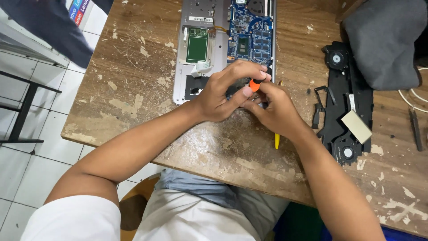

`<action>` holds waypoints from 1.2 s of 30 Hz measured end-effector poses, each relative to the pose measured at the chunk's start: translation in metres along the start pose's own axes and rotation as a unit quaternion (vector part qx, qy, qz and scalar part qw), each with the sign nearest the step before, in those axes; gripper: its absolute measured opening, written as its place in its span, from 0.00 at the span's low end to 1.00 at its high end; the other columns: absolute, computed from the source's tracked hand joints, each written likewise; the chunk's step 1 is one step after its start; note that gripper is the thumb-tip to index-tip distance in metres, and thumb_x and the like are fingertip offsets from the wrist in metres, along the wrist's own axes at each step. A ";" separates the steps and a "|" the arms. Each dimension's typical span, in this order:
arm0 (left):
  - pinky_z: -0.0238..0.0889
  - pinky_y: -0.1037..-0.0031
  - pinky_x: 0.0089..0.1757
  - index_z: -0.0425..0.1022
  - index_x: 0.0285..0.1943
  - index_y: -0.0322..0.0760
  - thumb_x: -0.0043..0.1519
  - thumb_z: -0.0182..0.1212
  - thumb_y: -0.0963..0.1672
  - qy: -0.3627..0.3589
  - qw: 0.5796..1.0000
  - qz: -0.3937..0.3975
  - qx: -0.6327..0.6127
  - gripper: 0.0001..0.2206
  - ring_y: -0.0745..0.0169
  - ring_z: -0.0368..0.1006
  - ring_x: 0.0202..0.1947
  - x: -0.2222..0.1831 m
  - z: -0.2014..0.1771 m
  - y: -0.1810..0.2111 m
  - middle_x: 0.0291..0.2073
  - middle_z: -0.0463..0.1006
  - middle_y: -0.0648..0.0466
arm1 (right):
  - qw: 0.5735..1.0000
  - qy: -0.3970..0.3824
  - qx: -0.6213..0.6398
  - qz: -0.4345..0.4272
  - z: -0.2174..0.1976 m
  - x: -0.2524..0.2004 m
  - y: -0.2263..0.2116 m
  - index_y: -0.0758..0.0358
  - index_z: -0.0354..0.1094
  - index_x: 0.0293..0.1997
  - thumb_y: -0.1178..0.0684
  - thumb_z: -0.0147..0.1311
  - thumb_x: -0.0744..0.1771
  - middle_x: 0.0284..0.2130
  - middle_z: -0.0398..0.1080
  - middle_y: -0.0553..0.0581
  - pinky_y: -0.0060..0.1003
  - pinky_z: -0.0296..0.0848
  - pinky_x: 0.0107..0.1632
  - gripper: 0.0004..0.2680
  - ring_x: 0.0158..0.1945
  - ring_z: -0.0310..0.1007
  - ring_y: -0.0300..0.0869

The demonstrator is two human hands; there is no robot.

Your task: Disconnecting ribbon cables and removing screws from a laptop motherboard during a repair process.

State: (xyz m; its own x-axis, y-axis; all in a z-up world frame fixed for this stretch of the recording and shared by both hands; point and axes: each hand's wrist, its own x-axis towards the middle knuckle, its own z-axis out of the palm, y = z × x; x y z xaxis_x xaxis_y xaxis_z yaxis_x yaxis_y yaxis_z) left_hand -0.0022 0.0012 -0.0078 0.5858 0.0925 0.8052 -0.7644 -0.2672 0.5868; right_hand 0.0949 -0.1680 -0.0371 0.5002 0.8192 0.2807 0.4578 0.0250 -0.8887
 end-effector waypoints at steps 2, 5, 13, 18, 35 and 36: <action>0.68 0.54 0.56 0.72 0.59 0.33 0.73 0.47 0.45 -0.004 1.000 0.001 -0.002 0.13 0.44 0.73 0.59 0.000 0.000 0.000 0.51 0.77 0.46 | 0.996 -0.077 -0.025 -0.031 -0.006 0.006 -0.028 0.77 0.70 0.46 0.68 0.60 0.66 0.32 0.70 0.68 0.46 0.79 0.35 0.06 0.35 0.78 0.52; 0.68 0.54 0.56 0.72 0.59 0.34 0.72 0.48 0.43 0.004 1.000 -0.011 -0.007 0.12 0.46 0.75 0.57 -0.001 0.002 0.004 0.49 0.78 0.47 | 0.996 -0.090 0.005 -0.022 -0.009 0.004 -0.024 0.71 0.72 0.43 0.66 0.56 0.68 0.31 0.71 0.60 0.39 0.78 0.39 0.02 0.36 0.72 0.40; 0.69 0.55 0.55 0.78 0.52 0.35 0.59 0.74 0.42 0.030 0.999 0.014 0.039 0.15 0.50 0.78 0.46 -0.001 0.000 -0.010 0.40 0.78 0.52 | 0.995 -0.018 -0.056 -0.079 0.001 0.010 -0.020 0.68 0.71 0.42 0.61 0.69 0.64 0.32 0.70 0.60 0.41 0.76 0.40 0.08 0.37 0.78 0.51; 0.66 0.53 0.55 0.74 0.57 0.36 0.62 0.72 0.46 0.001 0.999 0.005 0.045 0.17 0.48 0.76 0.51 -0.004 -0.001 -0.008 0.47 0.74 0.49 | 0.993 -0.087 -0.030 -0.074 -0.006 0.018 -0.057 0.66 0.73 0.44 0.63 0.59 0.68 0.35 0.74 0.59 0.45 0.75 0.46 0.03 0.39 0.77 0.50; 0.61 0.51 0.61 0.71 0.55 0.32 0.70 0.54 0.43 0.021 0.999 0.014 0.032 0.09 0.42 0.76 0.55 0.004 0.003 0.003 0.50 0.78 0.44 | 0.994 -0.102 -0.010 -0.033 -0.008 0.015 -0.056 0.67 0.68 0.44 0.65 0.55 0.68 0.27 0.72 0.61 0.45 0.74 0.41 0.03 0.32 0.69 0.45; 0.61 0.51 0.61 0.71 0.55 0.32 0.70 0.54 0.43 0.022 0.999 0.015 0.032 0.09 0.42 0.76 0.55 0.006 0.003 0.004 0.50 0.78 0.44 | 0.994 -0.103 -0.010 -0.034 -0.008 0.015 -0.054 0.67 0.68 0.44 0.65 0.55 0.68 0.27 0.72 0.61 0.45 0.74 0.41 0.03 0.32 0.69 0.45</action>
State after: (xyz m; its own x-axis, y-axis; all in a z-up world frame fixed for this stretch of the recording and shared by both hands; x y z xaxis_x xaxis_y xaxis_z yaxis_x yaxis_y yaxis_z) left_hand -0.0011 -0.0025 -0.0012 0.5494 0.1261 0.8260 -0.7613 -0.3320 0.5570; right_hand 0.0833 -0.1617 0.0181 0.3078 0.9161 0.2569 0.5009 0.0735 -0.8624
